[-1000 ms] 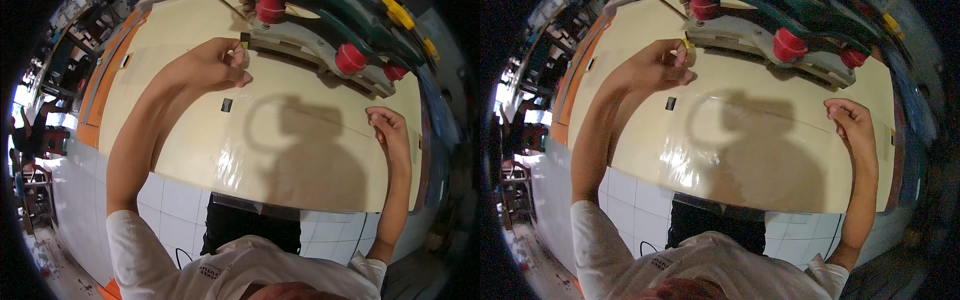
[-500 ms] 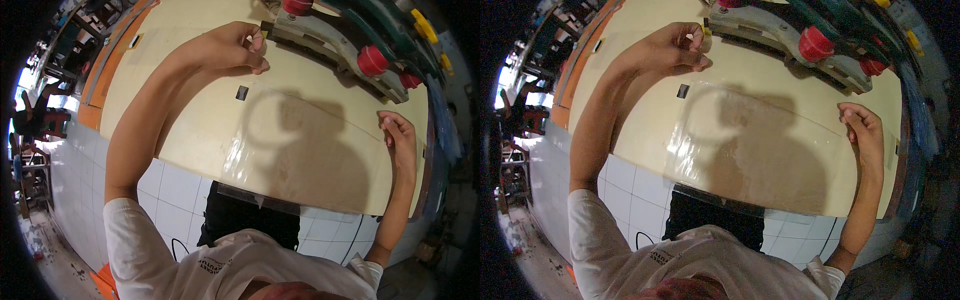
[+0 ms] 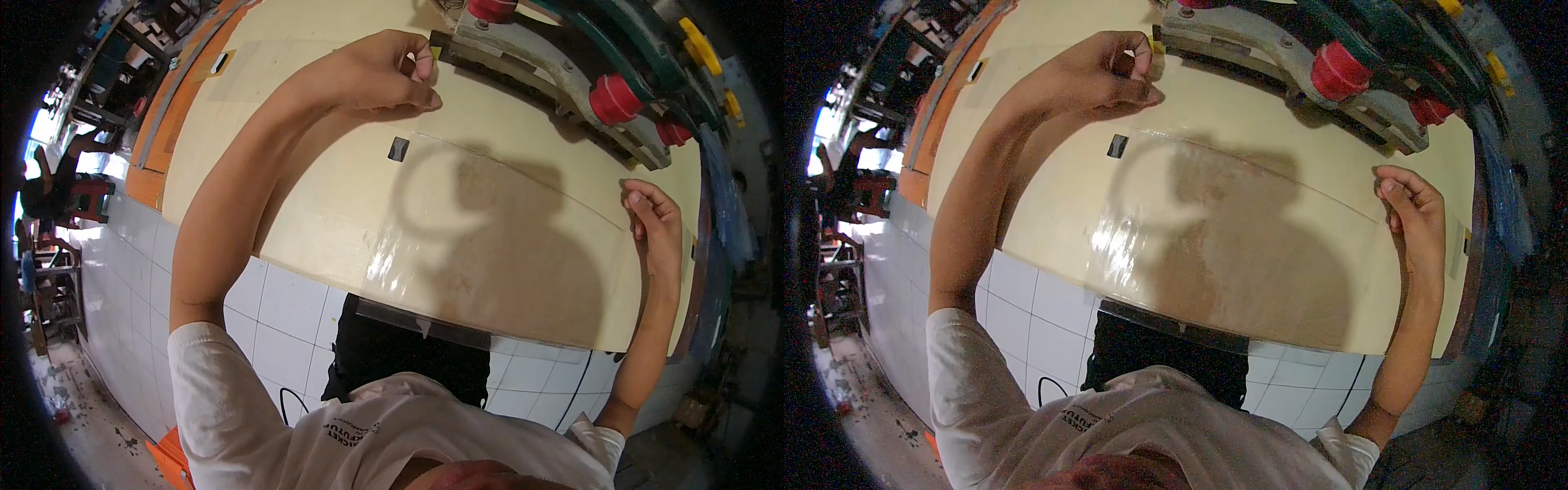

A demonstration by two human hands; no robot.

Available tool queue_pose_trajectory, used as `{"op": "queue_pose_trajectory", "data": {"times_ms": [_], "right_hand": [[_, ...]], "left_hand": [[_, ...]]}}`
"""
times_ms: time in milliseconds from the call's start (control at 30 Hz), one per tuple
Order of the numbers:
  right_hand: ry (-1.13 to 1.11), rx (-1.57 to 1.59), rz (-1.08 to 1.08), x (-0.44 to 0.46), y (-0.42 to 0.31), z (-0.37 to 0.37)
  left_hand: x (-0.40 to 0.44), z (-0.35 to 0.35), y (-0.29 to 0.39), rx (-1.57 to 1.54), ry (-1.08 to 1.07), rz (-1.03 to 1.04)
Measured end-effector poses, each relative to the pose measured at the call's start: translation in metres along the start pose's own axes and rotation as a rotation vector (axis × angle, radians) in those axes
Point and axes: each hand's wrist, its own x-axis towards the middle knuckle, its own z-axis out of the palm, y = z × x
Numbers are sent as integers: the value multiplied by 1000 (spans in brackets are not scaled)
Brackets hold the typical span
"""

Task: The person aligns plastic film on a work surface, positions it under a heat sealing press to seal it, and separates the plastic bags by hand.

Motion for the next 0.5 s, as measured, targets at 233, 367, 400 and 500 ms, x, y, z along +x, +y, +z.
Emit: {"op": "queue_pose_trajectory", "data": {"times_ms": [233, 367, 400, 500], "right_hand": [[42, -14, -11, 1, 4, 0], [45, 29, -37, 1, 5, 2], [49, 29, -37, 1, 5, 2], [66, 10, -20, 0, 1, 4]], "left_hand": [[2, 0, -2, 57, 32, 33], [-3, 4, 6, 66, 81, -9], [-2, 4, 6, 67, 78, -7], [1, 4, -1, 53, 102, 38]]}}
